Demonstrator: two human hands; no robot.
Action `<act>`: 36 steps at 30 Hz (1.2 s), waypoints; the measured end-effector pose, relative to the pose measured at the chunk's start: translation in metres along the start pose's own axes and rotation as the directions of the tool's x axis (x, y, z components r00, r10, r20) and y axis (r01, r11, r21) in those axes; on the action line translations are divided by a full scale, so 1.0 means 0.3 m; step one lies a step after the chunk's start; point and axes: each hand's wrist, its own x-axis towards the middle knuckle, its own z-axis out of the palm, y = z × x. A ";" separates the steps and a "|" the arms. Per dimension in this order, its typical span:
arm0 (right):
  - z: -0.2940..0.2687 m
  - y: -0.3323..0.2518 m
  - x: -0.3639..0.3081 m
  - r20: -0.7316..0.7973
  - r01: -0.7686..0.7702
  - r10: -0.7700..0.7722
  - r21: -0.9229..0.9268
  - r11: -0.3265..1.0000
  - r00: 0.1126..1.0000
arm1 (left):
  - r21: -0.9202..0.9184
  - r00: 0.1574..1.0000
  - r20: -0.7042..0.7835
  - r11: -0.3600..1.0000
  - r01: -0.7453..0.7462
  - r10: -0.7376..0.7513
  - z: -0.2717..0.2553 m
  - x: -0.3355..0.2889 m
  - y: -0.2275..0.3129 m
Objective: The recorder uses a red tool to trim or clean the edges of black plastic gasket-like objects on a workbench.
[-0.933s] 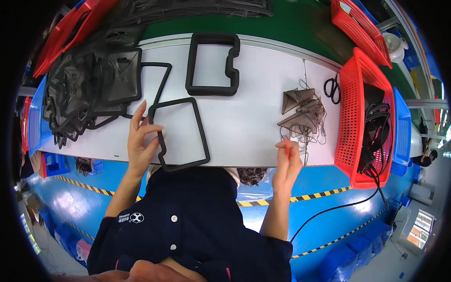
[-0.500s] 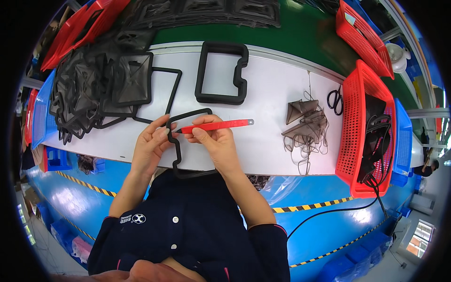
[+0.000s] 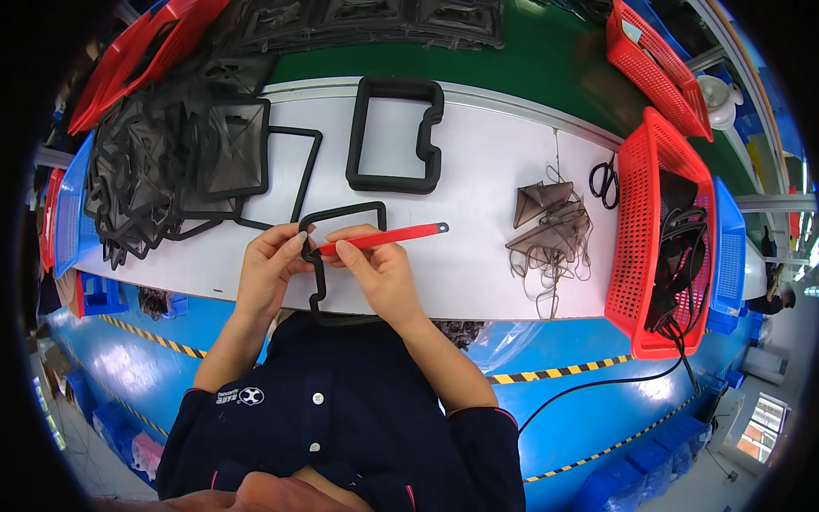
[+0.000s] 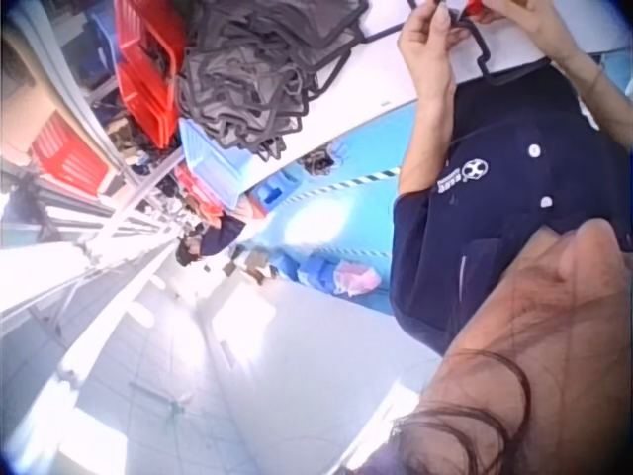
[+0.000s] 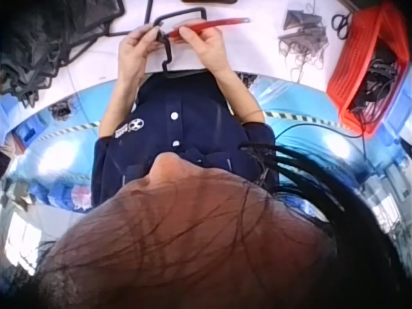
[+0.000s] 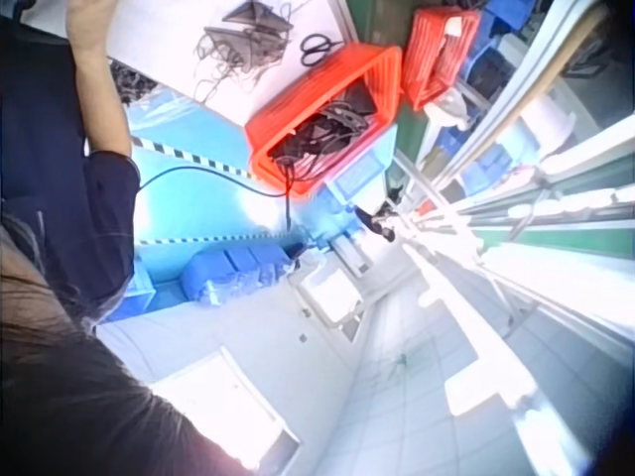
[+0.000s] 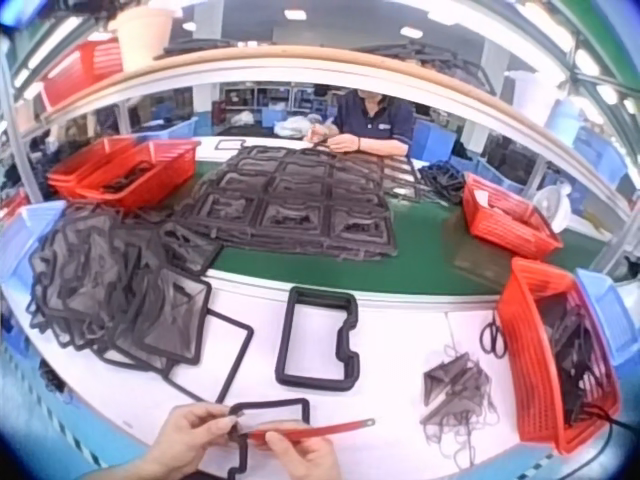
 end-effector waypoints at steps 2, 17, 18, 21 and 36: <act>-0.002 0.000 -0.002 0.004 -0.016 0.015 0.034 0.999 1.000 | -0.010 1.000 0.002 1.000 -0.009 0.009 0.002 0.003 0.001; -0.025 0.006 -0.002 0.006 -0.079 0.079 0.079 0.994 0.997 | -0.054 0.997 0.071 0.998 -0.040 0.044 0.029 -0.001 -0.004; -0.026 0.004 -0.002 0.010 -0.089 0.088 0.090 0.992 0.996 | -0.062 0.996 0.081 0.998 -0.035 0.039 0.028 -0.001 -0.003; -0.029 0.003 -0.003 0.016 -0.090 0.089 0.090 0.992 0.996 | -0.083 0.996 0.084 0.996 -0.023 0.030 0.025 -0.001 -0.008; -0.091 -0.118 -0.029 0.365 -0.365 0.282 0.181 0.913 0.887 | -0.035 0.991 0.033 0.991 -0.130 0.132 -0.013 0.015 0.016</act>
